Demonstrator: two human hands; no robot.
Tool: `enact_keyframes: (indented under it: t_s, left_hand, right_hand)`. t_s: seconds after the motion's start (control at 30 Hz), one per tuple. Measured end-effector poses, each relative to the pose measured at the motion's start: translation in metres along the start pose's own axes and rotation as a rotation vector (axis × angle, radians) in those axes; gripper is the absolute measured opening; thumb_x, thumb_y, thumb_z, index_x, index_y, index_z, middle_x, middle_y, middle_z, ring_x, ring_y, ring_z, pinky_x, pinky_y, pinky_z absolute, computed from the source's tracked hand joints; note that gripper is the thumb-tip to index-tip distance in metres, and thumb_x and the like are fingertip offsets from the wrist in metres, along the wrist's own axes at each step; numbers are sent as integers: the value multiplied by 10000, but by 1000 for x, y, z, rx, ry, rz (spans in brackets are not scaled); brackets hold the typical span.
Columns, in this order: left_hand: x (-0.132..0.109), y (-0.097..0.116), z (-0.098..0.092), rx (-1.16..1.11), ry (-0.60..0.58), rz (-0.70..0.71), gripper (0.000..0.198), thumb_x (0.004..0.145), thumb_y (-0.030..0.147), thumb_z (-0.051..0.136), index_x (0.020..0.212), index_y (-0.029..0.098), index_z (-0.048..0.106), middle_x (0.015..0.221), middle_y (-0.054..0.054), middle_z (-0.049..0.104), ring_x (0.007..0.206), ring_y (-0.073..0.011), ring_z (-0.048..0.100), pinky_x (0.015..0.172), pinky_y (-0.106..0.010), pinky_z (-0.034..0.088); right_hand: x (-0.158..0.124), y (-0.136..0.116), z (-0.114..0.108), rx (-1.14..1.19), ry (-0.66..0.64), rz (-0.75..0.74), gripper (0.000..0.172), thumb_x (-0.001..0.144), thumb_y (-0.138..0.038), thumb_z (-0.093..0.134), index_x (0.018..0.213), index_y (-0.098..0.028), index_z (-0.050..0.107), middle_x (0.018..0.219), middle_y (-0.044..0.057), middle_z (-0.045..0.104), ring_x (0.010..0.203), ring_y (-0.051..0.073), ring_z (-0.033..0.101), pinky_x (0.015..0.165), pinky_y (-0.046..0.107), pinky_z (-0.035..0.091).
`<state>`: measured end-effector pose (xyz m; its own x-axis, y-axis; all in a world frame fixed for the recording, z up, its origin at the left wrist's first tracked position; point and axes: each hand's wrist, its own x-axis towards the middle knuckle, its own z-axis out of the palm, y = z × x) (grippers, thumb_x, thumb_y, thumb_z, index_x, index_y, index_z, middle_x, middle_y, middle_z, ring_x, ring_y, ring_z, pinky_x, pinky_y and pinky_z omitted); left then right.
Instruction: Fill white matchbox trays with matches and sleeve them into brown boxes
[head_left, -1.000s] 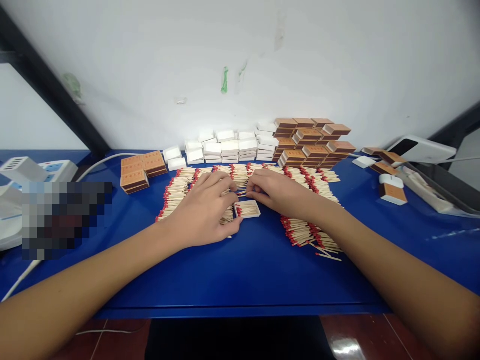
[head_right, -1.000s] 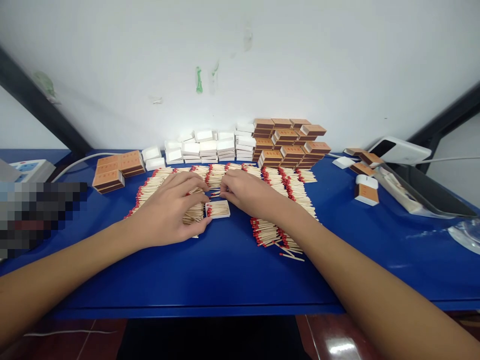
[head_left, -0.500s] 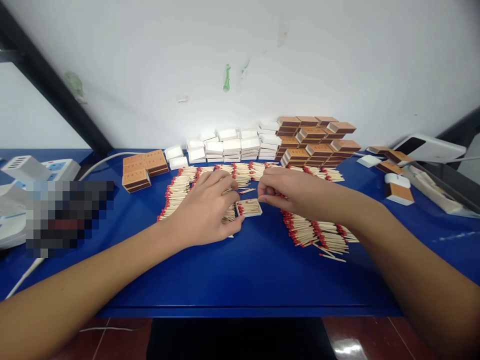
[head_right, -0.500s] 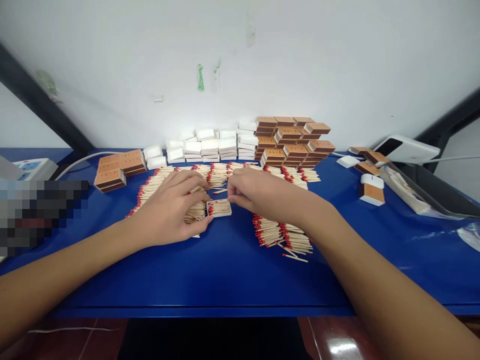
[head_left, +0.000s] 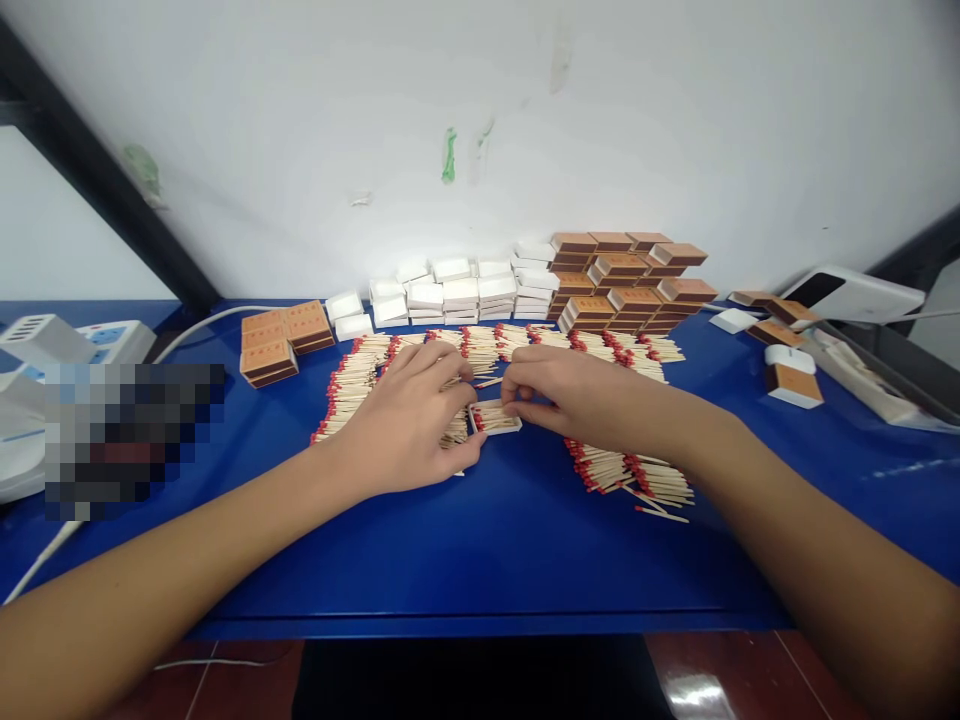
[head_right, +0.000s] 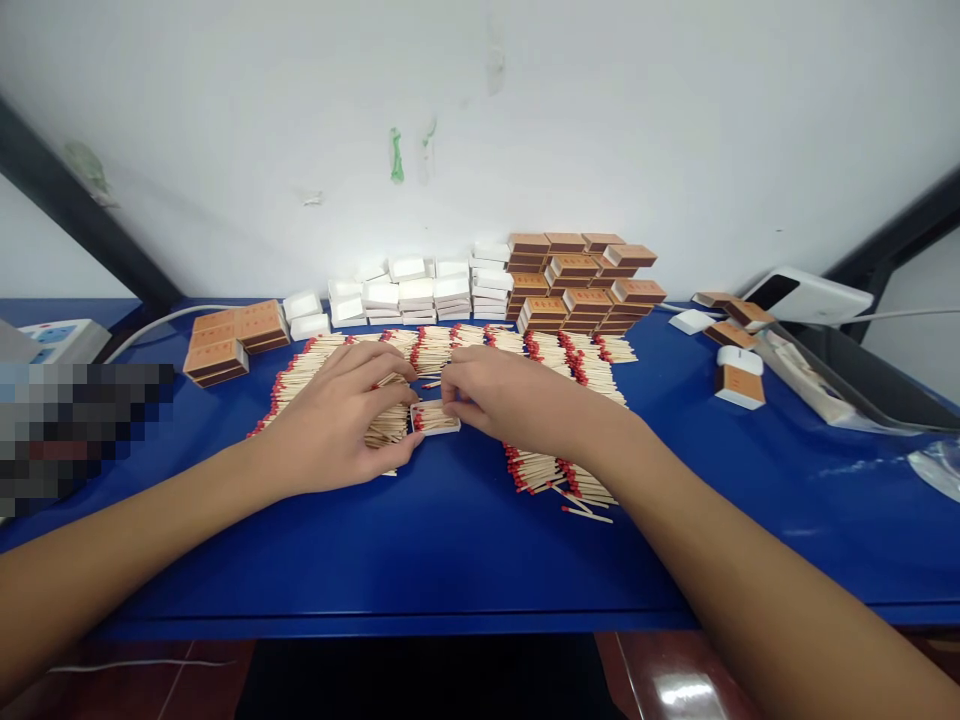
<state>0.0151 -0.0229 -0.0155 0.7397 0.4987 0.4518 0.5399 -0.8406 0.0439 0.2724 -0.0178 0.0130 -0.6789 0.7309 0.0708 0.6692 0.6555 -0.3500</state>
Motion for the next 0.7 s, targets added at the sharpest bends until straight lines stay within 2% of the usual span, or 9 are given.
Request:
enact_keyframes:
  t_s: [0.3, 0.43, 0.57, 0.7]
  left_hand:
    - [0, 0, 0, 10, 3, 7, 250, 993, 373, 708, 1034, 143, 797, 1196, -153, 748, 1252, -363, 640, 1098, -554, 519]
    - [0, 0, 1, 25, 5, 7, 259, 1004, 373, 680, 1039, 144, 796, 1205, -160, 750, 1253, -375, 644, 1078, -567, 523]
    - [0, 0, 1, 17, -6, 3, 245, 1001, 382, 692, 1061, 166, 791, 1229, -150, 750, 1281, -366, 638, 1107, -556, 515]
    - [-1, -1, 0, 18, -6, 4, 252, 993, 380, 704, 1066, 156, 793, 1232, -153, 749, 1303, -372, 629, 1136, -569, 503]
  right_hand:
    - [4, -2, 6, 51, -1, -1, 130, 1044, -226, 574, 929, -214, 634, 997, 78, 695, 896, 226, 616, 789, 350, 437]
    - [8, 7, 7, 32, 106, -17, 137, 1050, -248, 599, 933, -219, 665, 891, 43, 666, 816, 206, 577, 735, 332, 396]
    - [15, 21, 15, -41, 224, -28, 131, 1054, -242, 593, 1002, -213, 711, 951, 74, 658, 909, 235, 587, 785, 345, 408]
    - [20, 29, 25, -46, 195, -31, 139, 1048, -222, 577, 981, -206, 698, 950, 82, 652, 949, 254, 591, 807, 360, 415]
